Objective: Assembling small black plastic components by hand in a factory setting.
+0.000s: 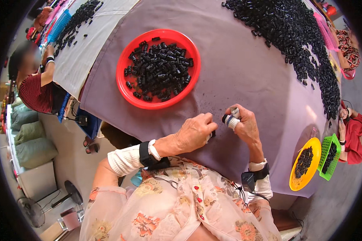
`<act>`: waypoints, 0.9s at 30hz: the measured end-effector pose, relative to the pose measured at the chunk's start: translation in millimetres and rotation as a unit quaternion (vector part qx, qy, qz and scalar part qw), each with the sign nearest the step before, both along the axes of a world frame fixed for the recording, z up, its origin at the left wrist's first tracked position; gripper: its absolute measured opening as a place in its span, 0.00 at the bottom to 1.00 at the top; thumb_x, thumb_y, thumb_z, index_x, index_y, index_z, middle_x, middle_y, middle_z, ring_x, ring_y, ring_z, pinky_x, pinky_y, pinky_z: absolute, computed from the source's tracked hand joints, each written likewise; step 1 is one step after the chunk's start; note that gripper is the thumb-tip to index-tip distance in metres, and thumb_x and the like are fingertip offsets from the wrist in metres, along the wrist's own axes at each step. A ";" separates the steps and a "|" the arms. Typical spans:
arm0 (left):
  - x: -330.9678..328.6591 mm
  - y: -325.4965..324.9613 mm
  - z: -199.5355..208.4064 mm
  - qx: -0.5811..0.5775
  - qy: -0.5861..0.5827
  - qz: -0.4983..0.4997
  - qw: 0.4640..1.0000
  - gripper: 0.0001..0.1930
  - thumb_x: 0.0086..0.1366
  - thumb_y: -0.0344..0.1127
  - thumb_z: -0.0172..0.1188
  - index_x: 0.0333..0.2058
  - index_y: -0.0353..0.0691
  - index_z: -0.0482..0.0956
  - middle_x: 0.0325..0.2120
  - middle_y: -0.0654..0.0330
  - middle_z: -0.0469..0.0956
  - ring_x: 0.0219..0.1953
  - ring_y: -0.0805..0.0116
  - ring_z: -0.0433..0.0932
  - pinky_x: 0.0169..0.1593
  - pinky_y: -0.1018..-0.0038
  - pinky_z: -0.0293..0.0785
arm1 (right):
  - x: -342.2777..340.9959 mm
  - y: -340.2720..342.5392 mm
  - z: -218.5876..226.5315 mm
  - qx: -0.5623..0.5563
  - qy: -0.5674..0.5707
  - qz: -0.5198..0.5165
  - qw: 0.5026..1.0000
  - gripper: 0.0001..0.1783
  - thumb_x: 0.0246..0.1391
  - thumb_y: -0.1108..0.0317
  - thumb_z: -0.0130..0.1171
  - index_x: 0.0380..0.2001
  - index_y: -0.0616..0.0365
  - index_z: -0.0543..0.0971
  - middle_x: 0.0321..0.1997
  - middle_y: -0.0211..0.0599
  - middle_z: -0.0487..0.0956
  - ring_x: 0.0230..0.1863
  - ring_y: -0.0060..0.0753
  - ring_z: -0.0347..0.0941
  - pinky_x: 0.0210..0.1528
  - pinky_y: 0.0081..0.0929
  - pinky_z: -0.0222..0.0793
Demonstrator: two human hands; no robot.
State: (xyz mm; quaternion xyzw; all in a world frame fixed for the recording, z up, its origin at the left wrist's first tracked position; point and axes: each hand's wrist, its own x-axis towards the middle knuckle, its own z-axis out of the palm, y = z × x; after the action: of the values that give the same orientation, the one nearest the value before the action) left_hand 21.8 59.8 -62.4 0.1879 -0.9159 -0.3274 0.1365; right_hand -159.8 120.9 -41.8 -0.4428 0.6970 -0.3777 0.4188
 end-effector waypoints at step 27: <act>-22.1 -64.2 58.1 0.752 0.338 0.071 0.562 0.12 0.62 0.30 0.51 0.44 0.33 0.71 0.32 0.57 0.76 0.32 0.70 0.76 0.38 0.71 0.75 | 0.4 -51.8 65.2 -0.150 -0.068 0.046 0.985 0.10 0.44 0.68 0.62 0.27 0.59 0.72 0.18 0.23 0.68 0.21 0.15 0.60 0.23 0.18 0.59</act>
State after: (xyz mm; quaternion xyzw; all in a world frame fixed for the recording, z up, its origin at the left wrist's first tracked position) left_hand -0.3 -4.3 -4.4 0.1625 -0.2088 -0.9262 0.2687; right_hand -159.4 69.1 23.4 -0.5050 0.5813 -0.4876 0.4114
